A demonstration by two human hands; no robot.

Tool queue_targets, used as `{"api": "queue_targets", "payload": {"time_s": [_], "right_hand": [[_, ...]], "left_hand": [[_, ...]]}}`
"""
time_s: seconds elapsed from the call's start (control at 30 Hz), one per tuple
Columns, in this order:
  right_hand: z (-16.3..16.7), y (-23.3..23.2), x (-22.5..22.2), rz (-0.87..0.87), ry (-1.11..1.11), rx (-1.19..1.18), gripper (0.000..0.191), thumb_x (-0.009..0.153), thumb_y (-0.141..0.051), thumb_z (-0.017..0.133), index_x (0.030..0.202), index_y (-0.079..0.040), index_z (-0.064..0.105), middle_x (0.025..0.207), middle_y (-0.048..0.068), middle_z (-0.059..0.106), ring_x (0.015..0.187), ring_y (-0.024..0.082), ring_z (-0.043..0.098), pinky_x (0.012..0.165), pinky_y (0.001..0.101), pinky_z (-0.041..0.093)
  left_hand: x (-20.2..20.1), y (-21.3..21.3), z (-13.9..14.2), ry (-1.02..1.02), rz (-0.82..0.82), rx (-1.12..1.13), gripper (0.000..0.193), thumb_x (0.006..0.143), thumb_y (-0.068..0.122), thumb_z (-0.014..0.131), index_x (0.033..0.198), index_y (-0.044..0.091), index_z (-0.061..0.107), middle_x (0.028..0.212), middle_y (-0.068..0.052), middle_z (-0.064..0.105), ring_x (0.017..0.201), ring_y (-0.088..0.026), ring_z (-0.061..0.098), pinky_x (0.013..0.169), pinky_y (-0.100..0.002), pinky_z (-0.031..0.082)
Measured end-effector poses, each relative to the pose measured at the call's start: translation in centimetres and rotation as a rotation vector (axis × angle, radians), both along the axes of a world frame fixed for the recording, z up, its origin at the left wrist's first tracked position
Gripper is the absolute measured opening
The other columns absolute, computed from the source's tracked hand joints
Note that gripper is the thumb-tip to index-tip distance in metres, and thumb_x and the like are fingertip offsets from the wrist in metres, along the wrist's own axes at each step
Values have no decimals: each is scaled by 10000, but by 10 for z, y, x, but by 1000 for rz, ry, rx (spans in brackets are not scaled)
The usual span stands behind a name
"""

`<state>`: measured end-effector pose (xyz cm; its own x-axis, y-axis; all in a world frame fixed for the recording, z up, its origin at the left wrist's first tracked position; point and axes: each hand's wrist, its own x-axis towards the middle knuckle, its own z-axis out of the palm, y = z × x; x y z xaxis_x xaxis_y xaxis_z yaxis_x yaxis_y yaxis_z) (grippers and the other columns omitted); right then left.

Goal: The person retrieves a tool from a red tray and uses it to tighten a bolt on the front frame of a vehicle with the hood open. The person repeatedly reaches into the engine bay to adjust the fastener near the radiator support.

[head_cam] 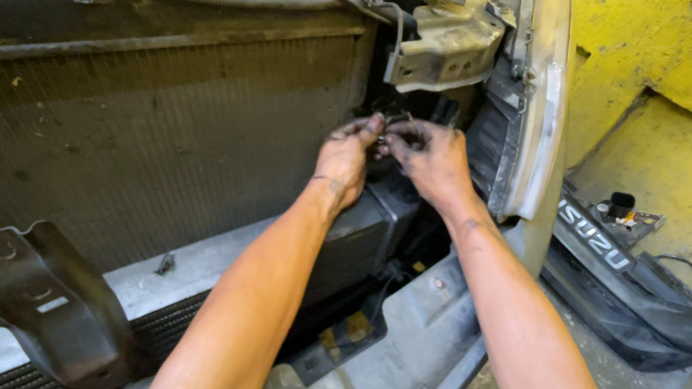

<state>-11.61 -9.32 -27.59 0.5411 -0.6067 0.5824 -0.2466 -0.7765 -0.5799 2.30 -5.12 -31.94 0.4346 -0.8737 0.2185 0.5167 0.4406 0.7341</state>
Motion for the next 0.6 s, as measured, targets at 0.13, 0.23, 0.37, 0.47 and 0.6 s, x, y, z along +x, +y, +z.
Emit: {"api": "queue_targets", "payload": {"time_s": [0.13, 0.23, 0.37, 0.47, 0.6], "right_hand": [[0, 0, 2, -19, -12, 64, 184, 884, -139, 760, 1034, -35, 775, 892, 85, 799, 730, 120, 711, 681, 287, 571], [-2, -3, 3, 18, -43, 46, 175, 890, -131, 762, 1035, -34, 774, 894, 71, 798, 756, 94, 712, 692, 275, 571], [-5, -6, 3, 25, -65, 61, 173, 898, -127, 759, 1046, -39, 773, 904, 64, 798, 761, 86, 715, 689, 268, 571], [-6, -6, 3, 21, -70, 59, 168, 902, -121, 756, 1048, -38, 769, 905, 67, 799, 758, 91, 713, 695, 268, 572], [-3, -3, 3, -17, -31, 81, 177, 890, -123, 762, 1046, -39, 765, 898, 69, 791, 722, 101, 700, 678, 277, 569]], "left_hand": [[2, -1, -3, -14, -12, -4, 241, 975, 235, 703, 1052, 8, 728, 897, -61, 739, 722, -133, 639, 674, -270, 515], [4, -4, -5, -9, -32, -16, 244, 1004, 241, 672, 1052, 8, 722, 904, -63, 738, 727, -141, 637, 675, -276, 512], [8, -6, -7, 51, -87, -32, 221, 1061, 222, 606, 1037, 15, 680, 891, -83, 723, 742, -183, 655, 682, -311, 524], [9, -5, -7, 54, -110, 27, 185, 1001, 109, 570, 1085, 10, 700, 929, -76, 745, 775, -174, 671, 725, -305, 546], [8, -4, -7, -12, -57, 65, 167, 974, 58, 590, 1082, 7, 706, 895, -80, 729, 739, -170, 652, 688, -311, 537]]}}
